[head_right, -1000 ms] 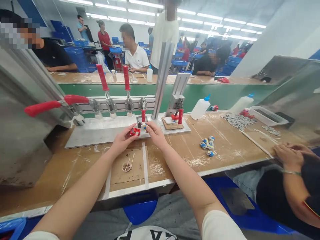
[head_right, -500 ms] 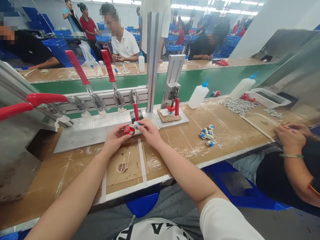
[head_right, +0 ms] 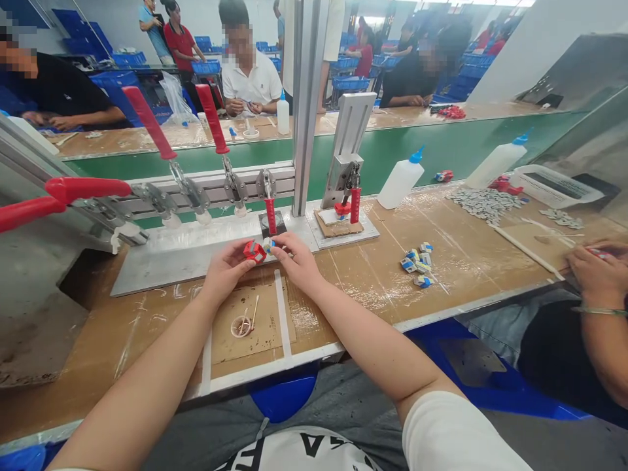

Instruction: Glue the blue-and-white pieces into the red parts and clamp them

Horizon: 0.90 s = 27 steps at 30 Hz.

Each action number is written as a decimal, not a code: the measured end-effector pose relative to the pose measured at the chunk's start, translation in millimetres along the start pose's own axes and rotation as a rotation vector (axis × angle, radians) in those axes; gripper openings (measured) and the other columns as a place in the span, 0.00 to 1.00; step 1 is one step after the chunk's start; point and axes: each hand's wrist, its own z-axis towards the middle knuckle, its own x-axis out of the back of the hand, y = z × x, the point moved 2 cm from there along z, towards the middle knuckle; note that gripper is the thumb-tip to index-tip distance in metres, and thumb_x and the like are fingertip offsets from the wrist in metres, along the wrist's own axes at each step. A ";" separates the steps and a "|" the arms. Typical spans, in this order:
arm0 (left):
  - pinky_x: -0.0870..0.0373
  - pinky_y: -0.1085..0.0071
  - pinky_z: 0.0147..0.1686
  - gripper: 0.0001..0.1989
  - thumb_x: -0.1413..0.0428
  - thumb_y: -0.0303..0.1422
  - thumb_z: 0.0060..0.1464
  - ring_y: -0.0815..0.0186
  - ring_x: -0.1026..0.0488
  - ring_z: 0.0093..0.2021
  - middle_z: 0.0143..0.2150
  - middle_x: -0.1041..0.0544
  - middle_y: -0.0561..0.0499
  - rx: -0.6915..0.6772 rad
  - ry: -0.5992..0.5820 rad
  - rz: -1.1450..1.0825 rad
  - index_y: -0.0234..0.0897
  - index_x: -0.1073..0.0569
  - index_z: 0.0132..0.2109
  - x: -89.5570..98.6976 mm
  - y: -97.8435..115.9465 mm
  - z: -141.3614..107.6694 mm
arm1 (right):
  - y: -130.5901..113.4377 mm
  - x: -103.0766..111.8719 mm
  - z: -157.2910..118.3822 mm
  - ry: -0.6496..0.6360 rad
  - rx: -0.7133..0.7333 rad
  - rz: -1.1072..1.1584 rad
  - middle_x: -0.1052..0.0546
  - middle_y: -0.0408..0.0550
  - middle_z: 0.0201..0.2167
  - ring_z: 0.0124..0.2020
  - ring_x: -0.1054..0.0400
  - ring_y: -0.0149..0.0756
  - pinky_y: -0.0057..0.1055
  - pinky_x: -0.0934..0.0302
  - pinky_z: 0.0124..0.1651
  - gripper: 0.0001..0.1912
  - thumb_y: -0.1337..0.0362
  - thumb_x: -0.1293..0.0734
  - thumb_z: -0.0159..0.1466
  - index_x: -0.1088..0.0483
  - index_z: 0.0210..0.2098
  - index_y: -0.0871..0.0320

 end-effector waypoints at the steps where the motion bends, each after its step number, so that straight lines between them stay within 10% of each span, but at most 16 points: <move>1: 0.22 0.52 0.63 0.30 0.26 0.44 0.50 0.53 0.19 0.57 0.55 0.16 0.43 0.001 -0.002 0.000 0.39 0.20 0.57 -0.5 1.0 -0.2 | -2.4 0.4 -1.1 0.002 0.031 -0.037 0.21 0.52 0.45 0.47 0.28 0.42 0.40 0.31 0.50 0.25 0.39 0.33 0.71 0.20 0.47 0.53; 21: 0.24 0.51 0.63 0.32 0.26 0.48 0.50 0.52 0.20 0.58 0.57 0.17 0.39 0.044 0.144 0.049 0.36 0.20 0.56 -10.8 1.1 15.0 | 31.4 -5.9 8.5 -0.199 -0.103 0.003 0.21 0.46 0.35 0.35 0.30 0.37 0.34 0.34 0.41 0.23 0.45 0.33 0.72 0.17 0.50 0.56; 27: 0.21 0.55 0.56 0.34 0.25 0.48 0.47 0.55 0.18 0.52 0.53 0.16 0.42 0.109 0.057 0.078 0.38 0.23 0.56 -15.8 -3.3 14.8 | 28.5 1.0 10.4 -0.249 -0.075 -0.331 0.23 0.46 0.33 0.37 0.33 0.36 0.32 0.41 0.42 0.13 0.55 0.31 0.70 0.21 0.37 0.57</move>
